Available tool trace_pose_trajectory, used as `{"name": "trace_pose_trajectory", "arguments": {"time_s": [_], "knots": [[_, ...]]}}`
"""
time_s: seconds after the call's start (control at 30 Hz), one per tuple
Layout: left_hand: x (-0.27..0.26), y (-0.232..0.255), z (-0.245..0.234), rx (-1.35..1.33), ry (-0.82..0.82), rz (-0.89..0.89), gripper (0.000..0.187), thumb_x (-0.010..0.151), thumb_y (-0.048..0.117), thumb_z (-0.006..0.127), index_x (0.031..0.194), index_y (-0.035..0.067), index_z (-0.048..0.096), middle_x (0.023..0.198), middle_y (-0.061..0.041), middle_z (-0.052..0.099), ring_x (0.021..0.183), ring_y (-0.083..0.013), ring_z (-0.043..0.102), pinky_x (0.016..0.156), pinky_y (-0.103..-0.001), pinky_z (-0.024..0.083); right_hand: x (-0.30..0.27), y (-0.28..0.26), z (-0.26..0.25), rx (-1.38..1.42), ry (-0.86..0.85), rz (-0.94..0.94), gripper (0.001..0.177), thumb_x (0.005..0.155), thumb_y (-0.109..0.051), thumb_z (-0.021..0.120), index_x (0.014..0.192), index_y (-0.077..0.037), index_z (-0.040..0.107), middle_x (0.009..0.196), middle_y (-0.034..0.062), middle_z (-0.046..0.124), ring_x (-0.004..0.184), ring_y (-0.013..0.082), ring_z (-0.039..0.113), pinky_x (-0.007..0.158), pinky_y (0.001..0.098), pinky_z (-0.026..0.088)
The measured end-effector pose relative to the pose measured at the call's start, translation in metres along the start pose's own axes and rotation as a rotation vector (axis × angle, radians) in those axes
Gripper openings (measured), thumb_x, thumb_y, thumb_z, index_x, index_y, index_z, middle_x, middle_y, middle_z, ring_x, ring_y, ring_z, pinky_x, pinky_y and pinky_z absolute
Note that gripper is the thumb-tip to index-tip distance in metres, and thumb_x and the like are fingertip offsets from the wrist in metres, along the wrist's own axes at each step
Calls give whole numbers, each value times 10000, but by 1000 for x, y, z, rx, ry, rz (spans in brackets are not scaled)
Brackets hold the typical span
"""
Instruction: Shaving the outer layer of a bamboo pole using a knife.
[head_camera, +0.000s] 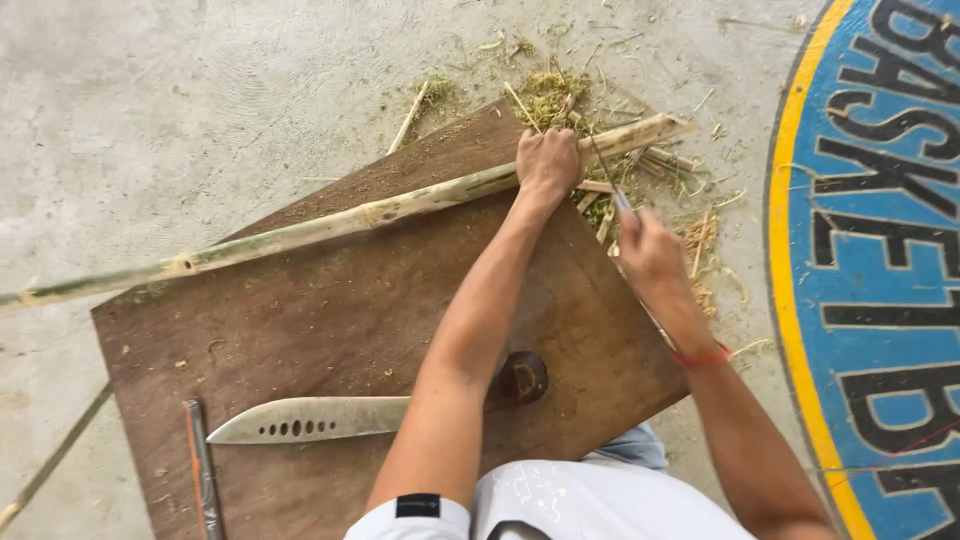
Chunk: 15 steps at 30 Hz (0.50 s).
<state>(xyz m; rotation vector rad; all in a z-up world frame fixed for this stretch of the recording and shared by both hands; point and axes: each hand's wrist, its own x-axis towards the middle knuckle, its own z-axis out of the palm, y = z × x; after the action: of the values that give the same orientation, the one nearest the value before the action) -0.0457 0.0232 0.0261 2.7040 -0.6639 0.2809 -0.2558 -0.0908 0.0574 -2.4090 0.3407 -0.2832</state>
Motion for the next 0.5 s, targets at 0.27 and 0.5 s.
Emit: {"name": "trace_pose_trajectory", "arguments": {"time_s": [0.27,0.5], "knots": [[-4,-3,29,133,-42,11,363,954,149,561,608,188,664,498,-9,617,415,-91,436,595,-351,471,-84,-3,-28,-25,25,111,407,1081,-395,483,987,-24,619,723,266,625,713,489,640,604,545,480],[2,1,2,94,-52,38,326,875,195,635,549,200,652,460,9,601,372,-71,438,727,-367,459,43,-32,9,5,-126,109,494,1136,-430,354,940,-25,557,600,48,478,464,187,449,426,422,400]]}}
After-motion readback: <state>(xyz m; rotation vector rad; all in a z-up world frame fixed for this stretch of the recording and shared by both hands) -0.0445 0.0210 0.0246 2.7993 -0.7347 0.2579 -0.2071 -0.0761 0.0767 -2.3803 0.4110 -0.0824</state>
